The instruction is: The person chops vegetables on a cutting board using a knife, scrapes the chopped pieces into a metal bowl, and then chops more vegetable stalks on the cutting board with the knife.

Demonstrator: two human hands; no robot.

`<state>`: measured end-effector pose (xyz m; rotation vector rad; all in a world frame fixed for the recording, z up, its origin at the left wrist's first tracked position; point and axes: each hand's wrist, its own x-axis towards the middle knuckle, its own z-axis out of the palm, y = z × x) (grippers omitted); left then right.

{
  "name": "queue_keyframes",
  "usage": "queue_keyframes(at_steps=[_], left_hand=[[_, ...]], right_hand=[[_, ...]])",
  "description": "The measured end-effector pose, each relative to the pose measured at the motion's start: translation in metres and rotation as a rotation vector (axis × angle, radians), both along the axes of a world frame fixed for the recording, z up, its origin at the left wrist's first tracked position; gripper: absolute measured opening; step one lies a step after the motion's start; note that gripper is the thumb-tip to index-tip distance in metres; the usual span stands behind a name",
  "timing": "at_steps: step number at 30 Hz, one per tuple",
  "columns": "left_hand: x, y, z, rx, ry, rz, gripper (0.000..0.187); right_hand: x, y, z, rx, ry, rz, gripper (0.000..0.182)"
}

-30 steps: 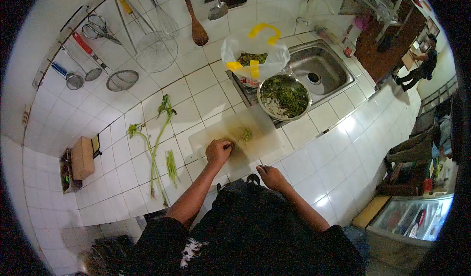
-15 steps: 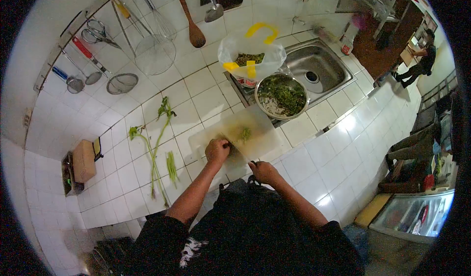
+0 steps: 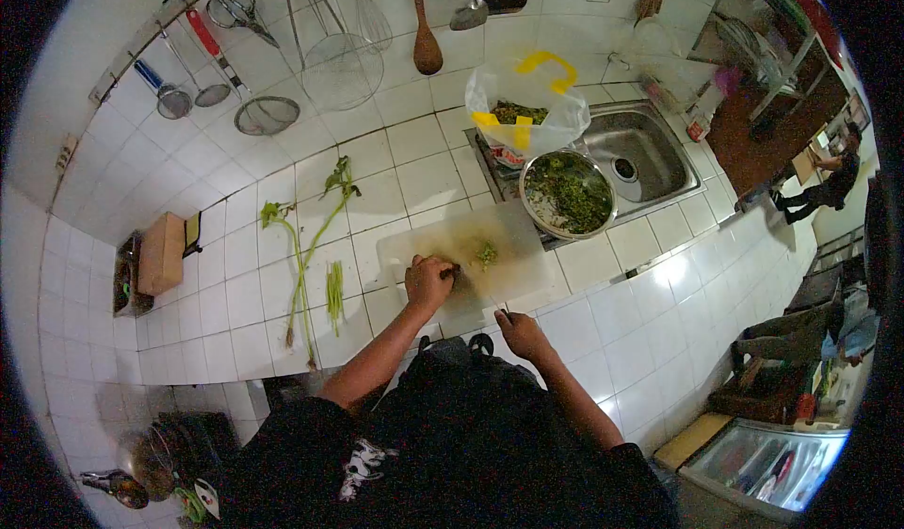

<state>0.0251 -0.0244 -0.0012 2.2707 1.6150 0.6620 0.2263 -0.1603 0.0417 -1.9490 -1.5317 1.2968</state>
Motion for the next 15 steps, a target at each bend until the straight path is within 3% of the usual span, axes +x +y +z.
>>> queue_keyframes(at_steps=[4, 6, 11, 15], left_hand=[[-0.002, -0.001, -0.004, -0.024, 0.032, 0.062, 0.017], [-0.002, 0.001, -0.004, -0.031, 0.048, 0.091, 0.017], [-0.002, 0.000, 0.003, -0.020, 0.029, 0.053, 0.016], [-0.001, 0.005, -0.001, -0.089, 0.052, 0.099, 0.016]], right_hand=[[0.000, -0.007, 0.011, -0.132, -0.061, -0.007, 0.063], [-0.001, -0.008, 0.019, -0.095, -0.011, 0.012, 0.063], [-0.008, 0.012, -0.023, 0.006, -0.066, 0.061, 0.064], [-0.009, 0.018, -0.008, -0.002, -0.074, 0.109, 0.064]])
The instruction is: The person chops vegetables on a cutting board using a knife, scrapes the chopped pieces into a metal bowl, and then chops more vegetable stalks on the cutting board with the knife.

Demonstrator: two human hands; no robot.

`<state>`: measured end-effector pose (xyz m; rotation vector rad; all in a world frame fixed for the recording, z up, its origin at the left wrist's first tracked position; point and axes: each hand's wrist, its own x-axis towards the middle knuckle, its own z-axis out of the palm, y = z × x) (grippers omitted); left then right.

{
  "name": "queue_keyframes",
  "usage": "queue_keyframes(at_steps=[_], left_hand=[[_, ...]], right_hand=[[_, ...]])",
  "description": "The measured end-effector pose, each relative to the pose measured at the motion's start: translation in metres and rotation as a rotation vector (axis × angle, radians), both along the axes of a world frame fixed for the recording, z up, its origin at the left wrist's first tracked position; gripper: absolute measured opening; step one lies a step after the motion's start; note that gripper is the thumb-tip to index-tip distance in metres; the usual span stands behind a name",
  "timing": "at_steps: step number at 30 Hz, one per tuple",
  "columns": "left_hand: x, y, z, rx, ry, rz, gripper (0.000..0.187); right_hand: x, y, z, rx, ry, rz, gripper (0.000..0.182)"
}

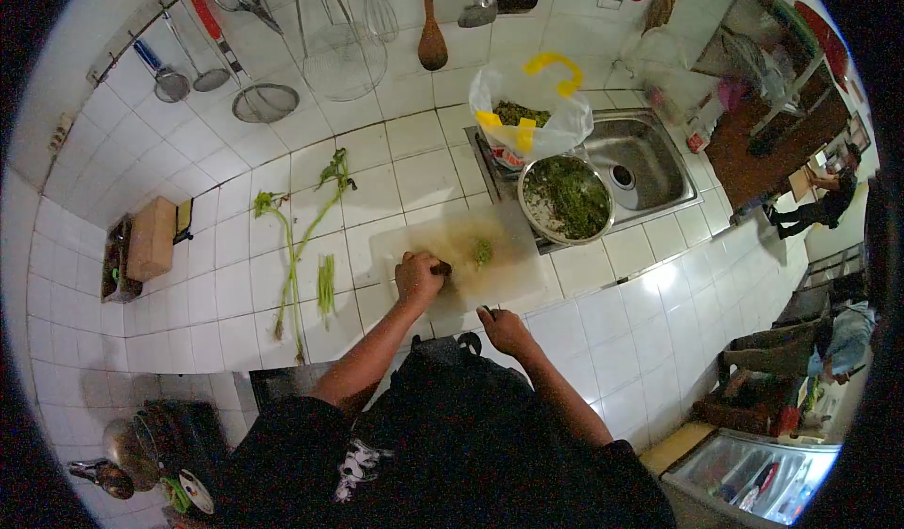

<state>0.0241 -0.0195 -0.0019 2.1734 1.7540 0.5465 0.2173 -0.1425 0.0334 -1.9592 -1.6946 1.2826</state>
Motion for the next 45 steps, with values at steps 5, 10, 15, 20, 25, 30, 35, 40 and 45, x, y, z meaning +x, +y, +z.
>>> queue_keyframes(at_steps=[5, 10, 15, 20, 25, 30, 35, 40, 45], left_hand=[[-0.001, -0.004, -0.004, -0.009, -0.006, -0.013, 0.019], [0.001, 0.002, 0.003, -0.070, 0.082, -0.012, 0.019], [0.003, 0.003, 0.009, -0.082, 0.120, 0.015, 0.012], [0.002, 0.001, 0.013, -0.030, 0.109, -0.006, 0.011], [-0.005, -0.009, 0.007, 0.068, 0.107, -0.077, 0.011], [-0.005, -0.014, 0.005, 0.069, 0.081, -0.041, 0.016], [-0.011, -0.006, -0.003, 0.010, 0.053, -0.074, 0.021], [-0.010, -0.002, -0.004, -0.036, 0.116, -0.065, 0.022], [-0.011, -0.001, -0.004, -0.056, 0.065, -0.037, 0.020]], right_hand=[[-0.002, -0.008, 0.004, 0.142, -0.006, 0.022, 0.063], [-0.007, 0.007, -0.001, 0.128, -0.057, 0.063, 0.060], [0.012, -0.015, 0.008, -0.026, -0.085, 0.034, 0.057], [0.008, -0.006, -0.018, 0.060, -0.116, -0.034, 0.055], [0.014, -0.010, 0.010, -0.020, 0.023, -0.040, 0.058], [0.006, -0.024, 0.031, -0.061, 0.104, -0.087, 0.060], [-0.004, -0.022, 0.004, -0.053, -0.010, -0.074, 0.063], [-0.014, -0.006, 0.009, -0.029, -0.051, -0.019, 0.064], [-0.005, -0.024, 0.019, -0.044, -0.045, -0.060, 0.061]])
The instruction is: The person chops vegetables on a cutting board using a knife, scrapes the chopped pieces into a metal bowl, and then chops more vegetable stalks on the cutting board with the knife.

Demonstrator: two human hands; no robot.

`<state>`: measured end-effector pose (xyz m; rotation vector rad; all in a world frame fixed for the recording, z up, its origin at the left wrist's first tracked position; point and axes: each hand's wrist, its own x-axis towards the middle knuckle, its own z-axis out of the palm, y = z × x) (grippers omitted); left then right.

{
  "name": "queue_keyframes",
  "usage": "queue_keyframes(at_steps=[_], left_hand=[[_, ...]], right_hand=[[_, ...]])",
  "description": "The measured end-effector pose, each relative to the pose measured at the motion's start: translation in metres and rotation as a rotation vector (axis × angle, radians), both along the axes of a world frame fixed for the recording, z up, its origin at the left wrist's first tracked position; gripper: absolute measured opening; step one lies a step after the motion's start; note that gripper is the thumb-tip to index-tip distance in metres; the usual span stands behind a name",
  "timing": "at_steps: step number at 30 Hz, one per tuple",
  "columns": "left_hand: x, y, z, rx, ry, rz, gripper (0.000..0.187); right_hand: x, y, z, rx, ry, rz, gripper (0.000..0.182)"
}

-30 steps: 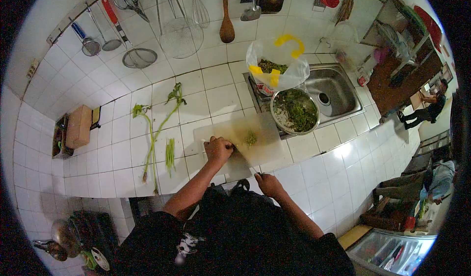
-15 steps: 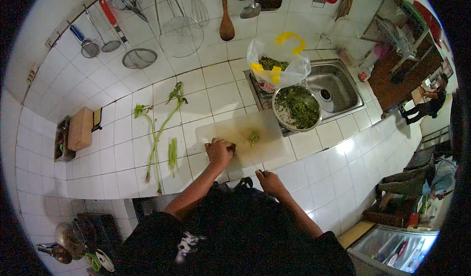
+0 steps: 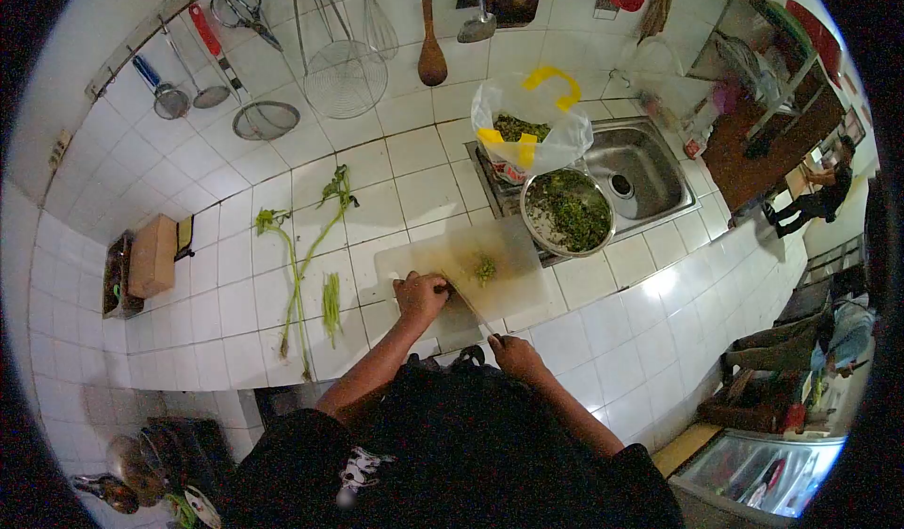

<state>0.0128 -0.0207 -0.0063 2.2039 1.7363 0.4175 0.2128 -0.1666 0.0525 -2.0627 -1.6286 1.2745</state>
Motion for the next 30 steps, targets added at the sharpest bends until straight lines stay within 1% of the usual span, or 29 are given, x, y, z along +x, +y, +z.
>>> queue_keyframes(at_steps=[1, 3, 4, 7, 8, 9, 11, 12, 14, 15, 17, 20, 22, 23, 24, 25, 27, 28, 30], left_hand=[[0.000, -0.003, -0.002, 0.005, -0.007, 0.009, 0.019], [-0.002, -0.007, -0.005, 0.021, -0.013, 0.011, 0.018], [0.000, -0.007, -0.005, 0.049, -0.019, 0.020, 0.017], [-0.001, -0.006, -0.005, 0.036, -0.092, 0.029, 0.018], [-0.003, -0.005, -0.005, 0.043, -0.092, 0.037, 0.018], [-0.004, -0.007, 0.000, 0.038, -0.117, 0.007, 0.019], [-0.005, -0.008, -0.002, 0.025, -0.147, -0.023, 0.021], [-0.006, -0.008, -0.007, 0.066, -0.112, -0.040, 0.021], [-0.007, -0.012, -0.015, 0.101, -0.079, -0.055, 0.022], [-0.007, -0.012, -0.013, 0.071, -0.064, -0.042, 0.022], [-0.007, -0.010, -0.009, 0.043, -0.047, -0.032, 0.023], [-0.007, -0.008, -0.013, 0.043, -0.080, -0.034, 0.024], [-0.010, -0.004, -0.020, 0.059, -0.015, -0.102, 0.024], [-0.010, -0.005, -0.019, 0.058, -0.015, -0.105, 0.024], [-0.010, -0.005, -0.011, 0.034, 0.000, -0.117, 0.023], [-0.010, -0.002, -0.006, 0.013, 0.016, -0.127, 0.023], [-0.009, -0.004, 0.000, 0.036, -0.027, -0.100, 0.022], [-0.008, -0.007, 0.000, 0.049, -0.075, -0.073, 0.021], [-0.006, -0.010, 0.002, 0.024, -0.076, -0.024, 0.019]], right_hand=[[-0.001, 0.004, 0.005, -0.006, -0.003, 0.001, 0.061], [-0.003, 0.014, 0.011, 0.031, -0.066, 0.080, 0.060], [-0.002, 0.021, -0.005, 0.070, -0.035, 0.091, 0.059], [-0.002, 0.023, 0.000, 0.122, -0.116, 0.109, 0.058], [0.001, 0.021, -0.025, 0.134, -0.063, 0.075, 0.059], [0.001, 0.021, -0.019, 0.137, -0.063, 0.082, 0.059], [0.001, 0.014, 0.001, 0.076, -0.053, 0.059, 0.059], [0.000, 0.011, 0.003, 0.069, -0.057, 0.062, 0.059], [-0.004, 0.006, 0.005, 0.006, 0.010, -0.031, 0.059], [-0.005, 0.004, 0.002, 0.005, 0.010, -0.029, 0.059], [-0.005, 0.001, -0.006, 0.061, 0.019, 0.056, 0.058], [-0.016, 0.007, -0.011, 0.047, -0.015, -0.007, 0.059], [-0.020, 0.015, -0.015, 0.027, 0.008, -0.004, 0.059], [-0.021, 0.021, -0.016, 0.020, 0.032, 0.007, 0.059], [-0.020, 0.021, -0.024, -0.016, -0.013, 0.034, 0.058], [-0.018, 0.017, -0.014, -0.008, -0.010, 0.032, 0.058], [-0.010, 0.002, 0.004, -0.028, 0.000, 0.066, 0.058], [-0.009, -0.006, -0.002, -0.010, -0.002, 0.013, 0.059], [-0.005, -0.005, 0.000, -0.017, -0.039, 0.016, 0.059]])
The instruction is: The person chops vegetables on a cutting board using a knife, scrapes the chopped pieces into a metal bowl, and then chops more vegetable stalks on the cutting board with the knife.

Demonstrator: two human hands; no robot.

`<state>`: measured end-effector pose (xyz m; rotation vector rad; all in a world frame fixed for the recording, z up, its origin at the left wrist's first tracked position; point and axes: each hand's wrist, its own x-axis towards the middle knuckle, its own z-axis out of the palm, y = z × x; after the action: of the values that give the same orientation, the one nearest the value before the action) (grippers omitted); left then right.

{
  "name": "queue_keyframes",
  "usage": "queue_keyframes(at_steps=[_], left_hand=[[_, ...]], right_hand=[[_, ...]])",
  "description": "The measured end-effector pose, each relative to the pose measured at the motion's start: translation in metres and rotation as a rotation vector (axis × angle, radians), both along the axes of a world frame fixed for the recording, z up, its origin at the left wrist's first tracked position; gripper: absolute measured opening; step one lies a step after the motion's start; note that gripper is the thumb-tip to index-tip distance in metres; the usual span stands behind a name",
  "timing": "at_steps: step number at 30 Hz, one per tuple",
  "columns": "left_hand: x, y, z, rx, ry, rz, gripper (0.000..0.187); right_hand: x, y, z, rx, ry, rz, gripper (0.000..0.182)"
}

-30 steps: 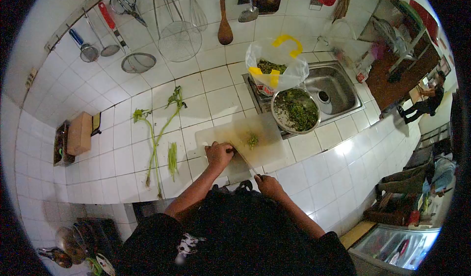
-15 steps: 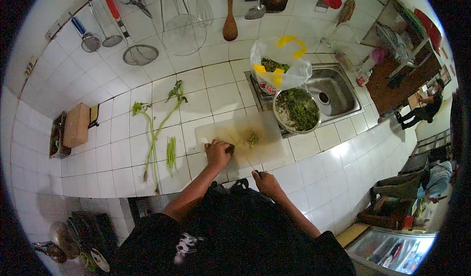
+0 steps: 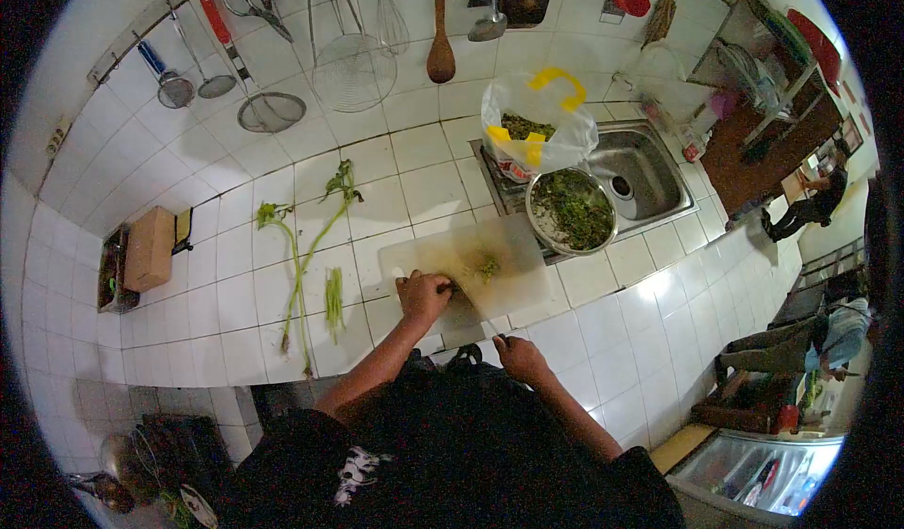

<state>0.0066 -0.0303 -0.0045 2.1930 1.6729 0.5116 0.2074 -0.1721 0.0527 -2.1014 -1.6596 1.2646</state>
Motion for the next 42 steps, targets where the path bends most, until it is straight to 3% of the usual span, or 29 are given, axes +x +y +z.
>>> queue_keyframes(at_steps=[2, 5, 8, 10, 13, 19, 25, 26, 30, 35, 38, 42], left_hand=[[-0.001, -0.002, 0.003, -0.032, 0.000, 0.034, 0.018], [0.002, -0.004, 0.010, -0.020, -0.030, 0.042, 0.016], [-0.004, 0.000, 0.003, -0.032, 0.010, 0.052, 0.015], [-0.003, -0.004, 0.001, 0.110, 0.027, 0.028, 0.018], [-0.002, -0.006, 0.001, 0.036, 0.033, 0.020, 0.019], [-0.002, -0.006, 0.007, 0.040, 0.070, -0.014, 0.019], [-0.003, -0.006, 0.011, 0.015, 0.069, -0.017, 0.019], [-0.004, -0.006, 0.010, 0.016, 0.069, -0.014, 0.019], [-0.006, -0.002, 0.015, -0.012, 0.064, 0.012, 0.017], [-0.007, 0.002, 0.008, -0.024, 0.006, 0.026, 0.017], [-0.007, 0.003, 0.005, 0.015, 0.022, 0.019, 0.016], [-0.005, 0.003, 0.008, -0.005, 0.113, 0.011, 0.016]], right_hand=[[-0.002, 0.003, -0.002, -0.011, -0.035, -0.012, 0.059], [-0.002, 0.014, -0.009, 0.181, -0.013, -0.034, 0.060], [-0.003, 0.018, -0.005, 0.157, 0.002, 0.052, 0.061], [-0.005, 0.010, -0.008, 0.070, 0.050, -0.011, 0.062], [-0.008, 0.005, 0.002, -0.002, 0.092, 0.010, 0.063], [-0.020, 0.022, -0.029, 0.027, 0.003, -0.008, 0.062], [-0.009, 0.003, 0.010, 0.087, -0.030, 0.043, 0.060], [-0.006, -0.001, 0.002, -0.015, -0.020, -0.059, 0.061], [0.000, -0.004, -0.007, 0.026, 0.038, -0.085, 0.063], [-0.010, -0.009, 0.001, 0.035, 0.095, -0.051, 0.062], [-0.014, -0.001, -0.025, 0.137, 0.060, 0.033, 0.061], [-0.019, 0.023, -0.008, 0.056, 0.114, 0.050, 0.060]])
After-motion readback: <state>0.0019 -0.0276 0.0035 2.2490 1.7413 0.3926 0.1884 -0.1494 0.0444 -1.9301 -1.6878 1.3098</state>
